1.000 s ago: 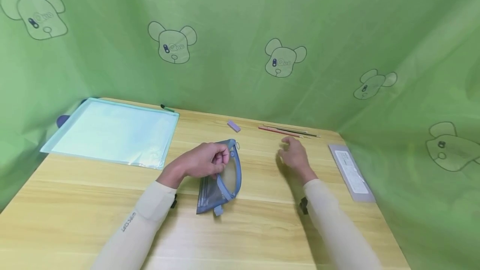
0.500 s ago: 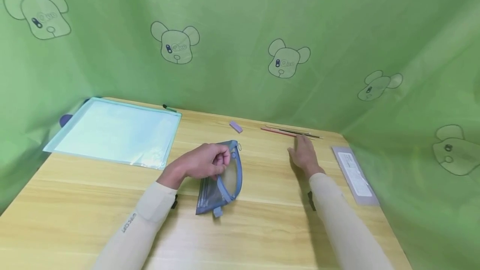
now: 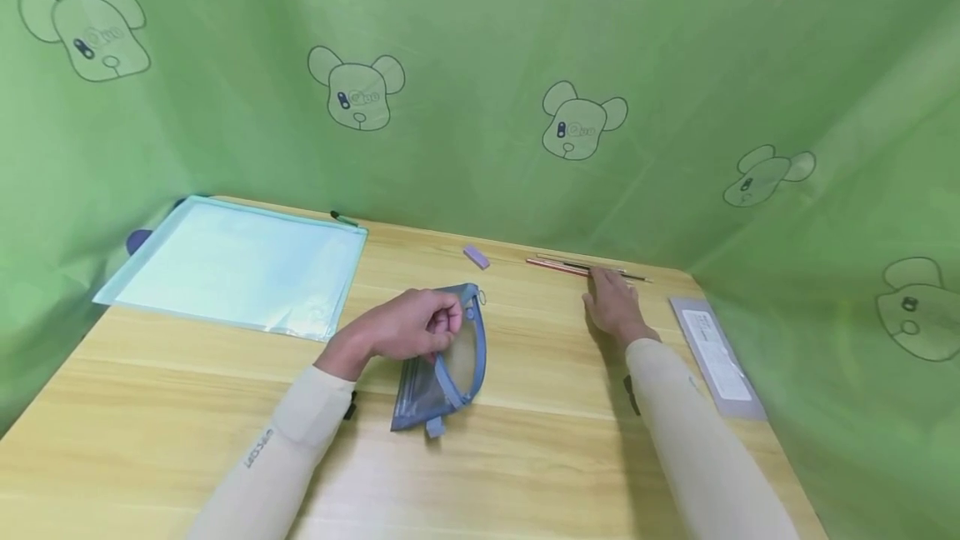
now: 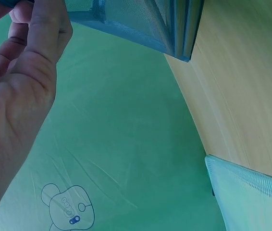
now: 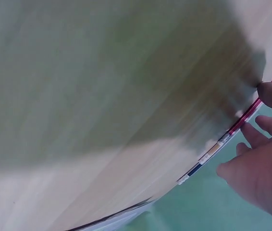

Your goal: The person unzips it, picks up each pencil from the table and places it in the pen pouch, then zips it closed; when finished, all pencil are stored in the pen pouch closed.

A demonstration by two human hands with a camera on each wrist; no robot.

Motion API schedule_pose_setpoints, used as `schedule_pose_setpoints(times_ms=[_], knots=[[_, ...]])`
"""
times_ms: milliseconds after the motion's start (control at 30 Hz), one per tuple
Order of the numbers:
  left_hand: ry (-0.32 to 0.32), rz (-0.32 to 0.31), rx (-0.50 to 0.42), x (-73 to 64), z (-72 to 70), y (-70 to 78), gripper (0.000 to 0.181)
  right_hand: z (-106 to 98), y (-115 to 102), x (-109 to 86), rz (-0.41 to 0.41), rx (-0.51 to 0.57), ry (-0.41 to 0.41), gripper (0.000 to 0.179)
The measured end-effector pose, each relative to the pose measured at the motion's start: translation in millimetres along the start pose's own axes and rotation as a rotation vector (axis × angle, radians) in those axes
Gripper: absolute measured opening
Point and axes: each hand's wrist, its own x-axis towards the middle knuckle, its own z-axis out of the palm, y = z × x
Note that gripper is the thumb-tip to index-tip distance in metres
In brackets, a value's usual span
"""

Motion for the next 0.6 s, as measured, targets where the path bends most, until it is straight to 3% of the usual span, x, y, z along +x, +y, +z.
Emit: schedule_pose_setpoints(times_ms=[433,600], knots=[[-0.001,-0.004,-0.002,-0.4,0.6,0.0,0.012,11.7,-7.6,-19.0,-0.075,0.004,0.124,0.046],[-0.002,-0.003,-0.007,-0.5,0.8,-0.4,0.014,13.8,-11.5,-33.9,-0.095,0.037,0.094,0.036]])
